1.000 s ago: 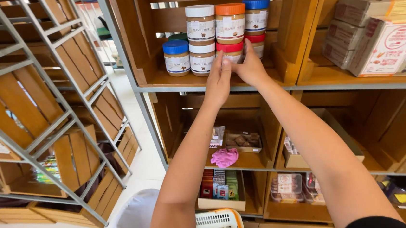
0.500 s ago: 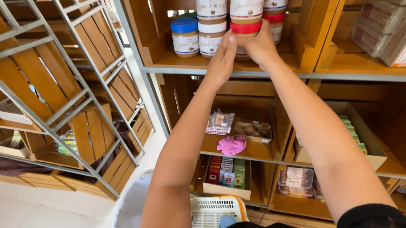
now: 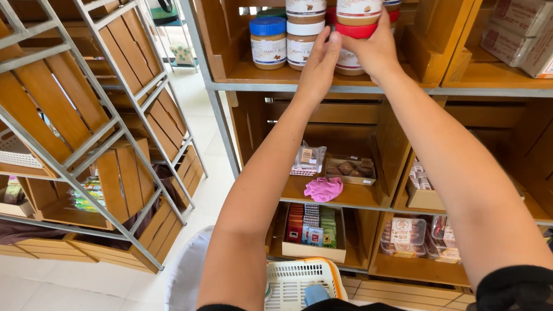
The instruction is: Removing jars from a shelf, cleaning the shelf with a cloth, and then wiping and replacing the jars.
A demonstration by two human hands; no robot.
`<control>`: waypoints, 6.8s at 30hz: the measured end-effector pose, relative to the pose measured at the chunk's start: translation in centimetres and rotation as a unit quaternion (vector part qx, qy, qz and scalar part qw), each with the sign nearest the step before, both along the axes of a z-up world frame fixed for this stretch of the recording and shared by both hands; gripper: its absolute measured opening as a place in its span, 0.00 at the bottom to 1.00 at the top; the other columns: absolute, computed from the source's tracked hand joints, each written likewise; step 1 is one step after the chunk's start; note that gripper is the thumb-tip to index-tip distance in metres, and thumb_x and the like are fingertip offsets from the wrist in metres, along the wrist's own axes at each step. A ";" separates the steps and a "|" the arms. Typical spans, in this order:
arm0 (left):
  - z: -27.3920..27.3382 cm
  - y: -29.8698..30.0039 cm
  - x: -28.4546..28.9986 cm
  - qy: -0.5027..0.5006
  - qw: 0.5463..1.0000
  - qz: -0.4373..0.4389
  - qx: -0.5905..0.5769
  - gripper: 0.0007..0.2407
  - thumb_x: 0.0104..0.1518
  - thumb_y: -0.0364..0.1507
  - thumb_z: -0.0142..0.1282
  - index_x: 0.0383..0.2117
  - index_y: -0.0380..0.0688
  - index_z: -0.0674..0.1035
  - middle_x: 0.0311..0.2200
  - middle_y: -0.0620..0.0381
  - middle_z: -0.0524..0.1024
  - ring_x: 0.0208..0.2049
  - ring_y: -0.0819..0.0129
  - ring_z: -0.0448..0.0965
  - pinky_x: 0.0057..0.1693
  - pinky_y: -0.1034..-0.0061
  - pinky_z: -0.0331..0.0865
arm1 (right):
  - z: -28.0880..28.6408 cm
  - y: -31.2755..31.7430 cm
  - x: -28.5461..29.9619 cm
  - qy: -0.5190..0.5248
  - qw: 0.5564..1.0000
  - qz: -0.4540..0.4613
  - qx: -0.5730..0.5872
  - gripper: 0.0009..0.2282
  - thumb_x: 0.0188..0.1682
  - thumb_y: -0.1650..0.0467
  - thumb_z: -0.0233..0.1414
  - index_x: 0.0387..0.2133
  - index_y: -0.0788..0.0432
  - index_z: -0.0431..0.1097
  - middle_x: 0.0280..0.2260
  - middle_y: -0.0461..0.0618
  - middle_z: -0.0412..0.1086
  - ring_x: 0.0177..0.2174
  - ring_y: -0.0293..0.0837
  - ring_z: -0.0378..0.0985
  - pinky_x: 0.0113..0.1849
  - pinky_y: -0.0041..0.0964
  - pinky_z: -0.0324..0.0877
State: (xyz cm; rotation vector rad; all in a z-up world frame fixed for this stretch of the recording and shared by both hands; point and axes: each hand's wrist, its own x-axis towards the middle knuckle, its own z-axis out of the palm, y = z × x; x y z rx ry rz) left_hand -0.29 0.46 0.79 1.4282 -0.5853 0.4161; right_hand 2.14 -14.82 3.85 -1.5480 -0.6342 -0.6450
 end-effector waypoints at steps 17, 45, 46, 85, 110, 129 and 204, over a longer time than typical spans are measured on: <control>-0.4 3.2 -7.5 -0.136 0.983 -0.114 0.040 0.34 0.60 0.38 0.64 0.71 0.45 0.61 0.62 0.43 0.73 0.61 0.59 0.73 0.65 0.66 0.69 | -1.5 1.0 -16.4 0.039 0.996 0.068 0.045 0.30 0.49 0.80 0.63 0.62 0.63 0.54 0.58 0.54 0.68 0.58 0.46 0.74 0.61 0.43 0.72; -29.9 11.6 -36.5 0.271 0.921 -0.010 0.281 0.46 0.44 0.51 0.66 0.70 0.43 0.58 0.56 0.44 0.75 0.51 0.55 0.81 0.54 0.67 0.75 | -35.9 8.6 -39.1 0.324 0.940 0.095 -0.040 0.34 0.34 0.76 0.65 0.56 0.61 0.58 0.51 0.52 0.72 0.50 0.46 0.77 0.50 0.40 0.74; -31.1 11.9 -37.5 0.281 0.917 -0.010 0.282 0.46 0.44 0.51 0.66 0.70 0.43 0.58 0.56 0.44 0.75 0.51 0.55 0.81 0.54 0.67 0.75 | -36.6 8.9 -40.2 0.333 0.937 0.098 -0.038 0.34 0.34 0.76 0.65 0.56 0.61 0.58 0.51 0.52 0.72 0.50 0.46 0.77 0.50 0.40 0.74; -72.2 27.6 -30.4 0.490 0.861 0.054 0.126 0.44 0.41 0.35 0.72 0.69 0.49 0.58 0.57 0.53 0.71 0.55 0.62 0.73 0.59 0.69 0.69 | -77.5 29.6 -32.1 0.435 0.874 -0.075 -0.204 0.37 0.39 0.66 0.65 0.61 0.62 0.51 0.52 0.55 0.71 0.50 0.52 0.77 0.48 0.41 0.72; -64.0 26.0 -35.6 0.382 0.900 0.137 0.161 0.34 0.50 0.16 0.48 0.70 0.41 0.57 0.64 0.45 0.65 0.59 0.53 0.71 0.57 0.67 0.68 | -70.1 25.3 -34.4 0.493 0.856 -0.019 -0.158 0.41 0.44 0.81 0.55 0.70 0.55 0.38 0.67 0.60 0.51 0.58 0.55 0.68 0.50 0.40 0.72; -22.8 10.7 -42.3 0.114 0.983 -0.044 0.136 0.22 0.61 0.25 0.54 0.63 0.49 0.69 0.64 0.51 0.69 0.62 0.58 0.72 0.62 0.66 0.68 | -34.9 7.6 -40.9 0.353 0.932 0.017 0.082 0.31 0.49 0.78 0.53 0.67 0.60 0.48 0.60 0.58 0.59 0.49 0.47 0.76 0.49 0.38 0.73; 1.9 -7.5 8.6 0.011 0.999 -0.035 -0.040 0.42 0.62 0.59 0.30 0.69 0.28 0.59 0.70 0.37 0.59 0.72 0.52 0.55 0.72 0.67 0.47 | 0.3 -4.5 5.9 0.061 0.990 -0.127 0.027 0.37 0.36 0.70 0.72 0.57 0.64 0.55 0.50 0.55 0.72 0.49 0.47 0.78 0.49 0.41 0.76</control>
